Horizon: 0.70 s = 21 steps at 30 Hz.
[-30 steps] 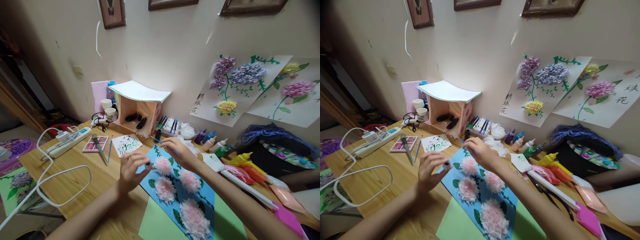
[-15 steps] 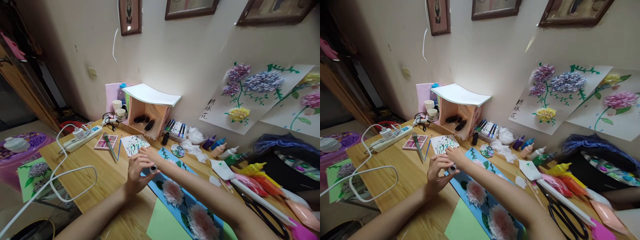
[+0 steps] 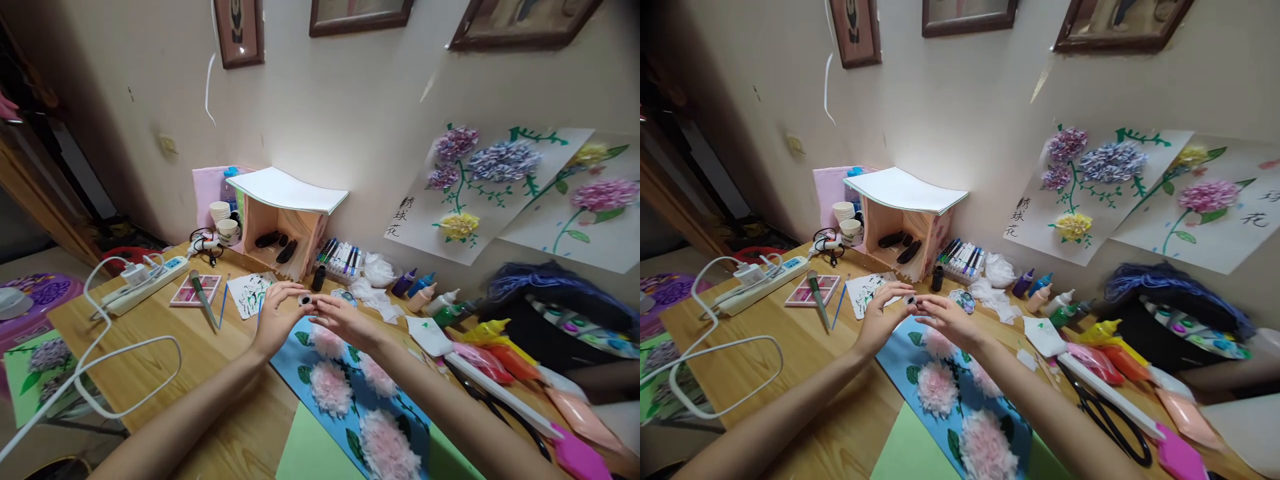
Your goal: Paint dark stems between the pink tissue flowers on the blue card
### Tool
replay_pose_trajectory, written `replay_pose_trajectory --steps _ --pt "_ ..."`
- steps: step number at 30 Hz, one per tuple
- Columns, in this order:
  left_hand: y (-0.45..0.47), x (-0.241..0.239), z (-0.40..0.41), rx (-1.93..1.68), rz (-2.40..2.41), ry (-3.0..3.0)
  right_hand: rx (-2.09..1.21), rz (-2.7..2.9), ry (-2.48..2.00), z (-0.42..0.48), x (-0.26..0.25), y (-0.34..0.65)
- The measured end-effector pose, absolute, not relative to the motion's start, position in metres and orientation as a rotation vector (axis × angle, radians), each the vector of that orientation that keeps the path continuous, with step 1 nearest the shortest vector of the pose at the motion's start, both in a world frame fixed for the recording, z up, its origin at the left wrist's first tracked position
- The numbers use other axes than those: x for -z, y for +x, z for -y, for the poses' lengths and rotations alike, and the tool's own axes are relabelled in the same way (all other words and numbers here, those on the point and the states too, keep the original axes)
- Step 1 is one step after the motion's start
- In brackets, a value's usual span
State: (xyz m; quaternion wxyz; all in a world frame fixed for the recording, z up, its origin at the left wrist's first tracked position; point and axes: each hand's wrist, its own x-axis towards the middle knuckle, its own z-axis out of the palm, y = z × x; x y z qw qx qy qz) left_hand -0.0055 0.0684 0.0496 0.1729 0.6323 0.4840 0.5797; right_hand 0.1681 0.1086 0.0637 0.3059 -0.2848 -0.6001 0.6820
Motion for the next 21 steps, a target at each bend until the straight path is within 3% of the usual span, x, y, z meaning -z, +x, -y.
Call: replay_pose_trajectory --steps 10,21 --pt "0.031 -0.056 -0.124 -1.387 -1.507 1.913 -1.285 1.644 -1.008 -0.16 -0.062 0.214" --pt "0.043 -0.033 -0.171 -0.902 -2.012 1.927 -0.477 2.449 -1.111 -0.235 -0.113 0.199"
